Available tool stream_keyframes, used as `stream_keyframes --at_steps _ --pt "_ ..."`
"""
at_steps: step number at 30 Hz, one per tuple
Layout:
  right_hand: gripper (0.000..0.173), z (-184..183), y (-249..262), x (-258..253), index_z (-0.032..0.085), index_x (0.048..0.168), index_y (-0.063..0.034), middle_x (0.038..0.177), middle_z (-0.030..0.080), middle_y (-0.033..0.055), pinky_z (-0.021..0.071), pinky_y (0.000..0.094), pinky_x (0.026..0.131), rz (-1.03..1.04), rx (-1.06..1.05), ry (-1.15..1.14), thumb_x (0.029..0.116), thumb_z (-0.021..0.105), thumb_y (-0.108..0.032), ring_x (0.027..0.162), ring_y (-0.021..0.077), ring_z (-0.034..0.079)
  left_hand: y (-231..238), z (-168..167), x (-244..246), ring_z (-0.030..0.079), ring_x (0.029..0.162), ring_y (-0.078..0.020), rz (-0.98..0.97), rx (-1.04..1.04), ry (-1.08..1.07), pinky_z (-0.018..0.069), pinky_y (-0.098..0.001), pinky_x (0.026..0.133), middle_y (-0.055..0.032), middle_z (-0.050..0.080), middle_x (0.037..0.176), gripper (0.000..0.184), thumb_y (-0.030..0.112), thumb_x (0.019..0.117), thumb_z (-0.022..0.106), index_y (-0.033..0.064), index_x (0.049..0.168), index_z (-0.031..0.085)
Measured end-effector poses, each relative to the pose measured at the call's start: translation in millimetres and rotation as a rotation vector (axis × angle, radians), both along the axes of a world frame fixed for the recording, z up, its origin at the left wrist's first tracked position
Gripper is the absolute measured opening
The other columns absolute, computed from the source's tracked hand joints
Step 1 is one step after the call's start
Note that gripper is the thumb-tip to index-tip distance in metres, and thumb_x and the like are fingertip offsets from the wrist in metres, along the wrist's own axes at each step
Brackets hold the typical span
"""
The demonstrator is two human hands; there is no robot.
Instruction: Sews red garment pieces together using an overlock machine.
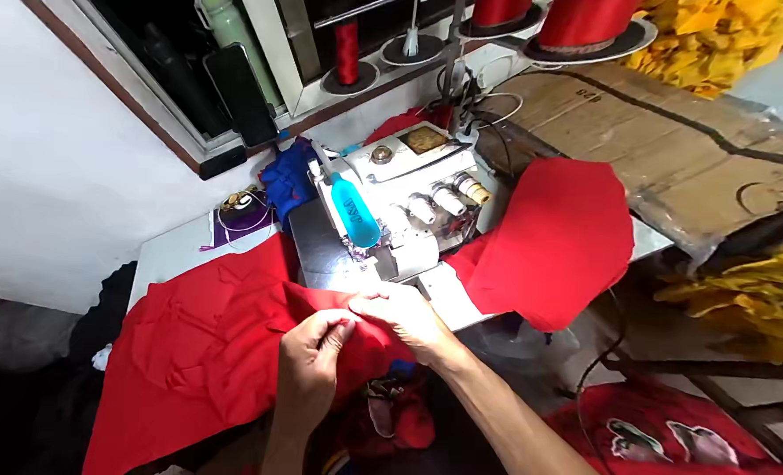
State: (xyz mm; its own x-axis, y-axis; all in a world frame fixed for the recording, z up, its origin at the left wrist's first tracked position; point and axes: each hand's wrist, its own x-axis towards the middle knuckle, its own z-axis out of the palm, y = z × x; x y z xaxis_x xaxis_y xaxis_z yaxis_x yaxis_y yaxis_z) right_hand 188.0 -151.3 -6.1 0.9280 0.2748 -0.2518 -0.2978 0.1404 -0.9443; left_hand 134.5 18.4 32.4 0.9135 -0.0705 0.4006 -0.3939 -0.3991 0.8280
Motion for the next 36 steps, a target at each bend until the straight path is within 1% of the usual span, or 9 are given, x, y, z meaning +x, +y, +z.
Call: stream_keyframes --at_steps 4,8,14,18,21,25,30,33,36 --pt "0.007 4 2 -11 0.077 0.096 -0.0088 0.081 0.073 0.0024 0.0577 0.0282 0.070 -0.023 0.022 -0.061 0.0927 0.073 -0.013 0.074 0.0091 0.069 -4 33 -16 0.066 0.094 -0.0049 -0.148 0.074 -0.154 0.0580 -0.0201 0.082 0.0014 0.069 0.101 0.015 0.021 0.1017 0.064 0.0125 0.104 0.076" --pt "0.014 0 5 -25 0.078 0.104 -0.0096 0.090 0.075 0.0022 0.0568 0.0264 0.072 -0.036 0.066 -0.154 0.0960 0.067 -0.013 0.079 0.0088 0.068 -4 -9 4 0.071 0.085 -0.0036 0.165 0.135 -0.103 0.0611 -0.0212 0.076 0.0042 0.074 0.090 0.004 0.014 0.0875 0.076 0.0124 0.090 0.079" --pt "0.013 -6 4 -32 0.077 0.102 -0.0086 0.076 0.070 0.0003 0.0537 0.0239 0.065 -0.025 0.054 -0.196 0.0934 0.067 -0.011 0.067 0.0068 0.064 -3 -20 3 0.068 0.079 -0.0044 0.179 0.104 -0.055 0.0585 -0.0183 0.067 0.0027 0.072 0.090 0.006 0.010 0.0853 0.078 0.0130 0.090 0.080" --pt "0.015 -5 3 -33 0.077 0.105 -0.0083 0.080 0.074 -0.0006 0.0561 0.0229 0.069 0.029 0.016 -0.223 0.0931 0.067 -0.008 0.071 0.0051 0.067 -2 -20 -1 0.070 0.085 -0.0038 0.202 0.132 -0.041 0.0605 -0.0202 0.074 0.0054 0.072 0.090 0.008 0.011 0.0813 0.082 0.0151 0.088 0.079" --pt "0.019 -1 2 -34 0.076 0.111 -0.0103 0.088 0.077 -0.0002 0.0586 0.0236 0.073 0.086 -0.024 -0.248 0.0949 0.067 -0.009 0.076 0.0056 0.070 -1 -21 -1 0.068 0.083 -0.0046 0.235 0.117 -0.019 0.0596 -0.0204 0.070 0.0045 0.071 0.093 0.012 0.011 0.0781 0.084 0.0149 0.086 0.076" --pt "0.022 3 3 -37 0.075 0.113 -0.0140 0.091 0.077 -0.0056 0.0588 0.0209 0.076 0.062 -0.140 -0.407 0.0959 0.063 -0.007 0.080 0.0012 0.071 6 -17 1 0.066 0.088 -0.0053 0.193 0.198 0.102 0.0573 -0.0222 0.072 0.0026 0.067 0.110 0.030 0.020 0.0856 0.079 0.0138 0.114 0.071" --pt "0.010 -21 14 -50 0.072 0.102 -0.0130 0.089 0.075 -0.0060 0.0622 0.0221 0.074 -0.242 -0.199 -0.623 0.0917 0.073 -0.012 0.081 0.0029 0.072 6 -18 4 0.066 0.092 -0.0038 0.174 0.213 0.004 0.0571 -0.0215 0.080 0.0074 0.069 0.093 0.006 0.014 0.0890 0.073 0.0181 0.088 0.078" --pt "0.016 -20 28 -57 0.077 0.095 -0.0049 0.094 0.075 0.0019 0.0600 0.0262 0.084 -0.208 -0.140 -0.655 0.0978 0.068 -0.018 0.090 0.0068 0.071 21 -16 -4 0.069 0.095 -0.0082 0.159 0.236 -0.087 0.0591 -0.0257 0.085 0.0012 0.072 0.097 0.009 0.014 0.0922 0.068 0.0118 0.091 0.077" --pt "0.019 -25 26 -52 0.075 0.088 0.0005 0.092 0.074 0.0108 0.0571 0.0344 0.088 -0.254 -0.188 -0.764 0.0915 0.076 -0.018 0.094 0.0186 0.070 24 -20 5 0.065 0.100 -0.0079 0.045 0.243 -0.061 0.0537 -0.0228 0.092 -0.0094 0.069 0.099 0.013 0.007 0.0950 0.064 -0.0037 0.093 0.072"
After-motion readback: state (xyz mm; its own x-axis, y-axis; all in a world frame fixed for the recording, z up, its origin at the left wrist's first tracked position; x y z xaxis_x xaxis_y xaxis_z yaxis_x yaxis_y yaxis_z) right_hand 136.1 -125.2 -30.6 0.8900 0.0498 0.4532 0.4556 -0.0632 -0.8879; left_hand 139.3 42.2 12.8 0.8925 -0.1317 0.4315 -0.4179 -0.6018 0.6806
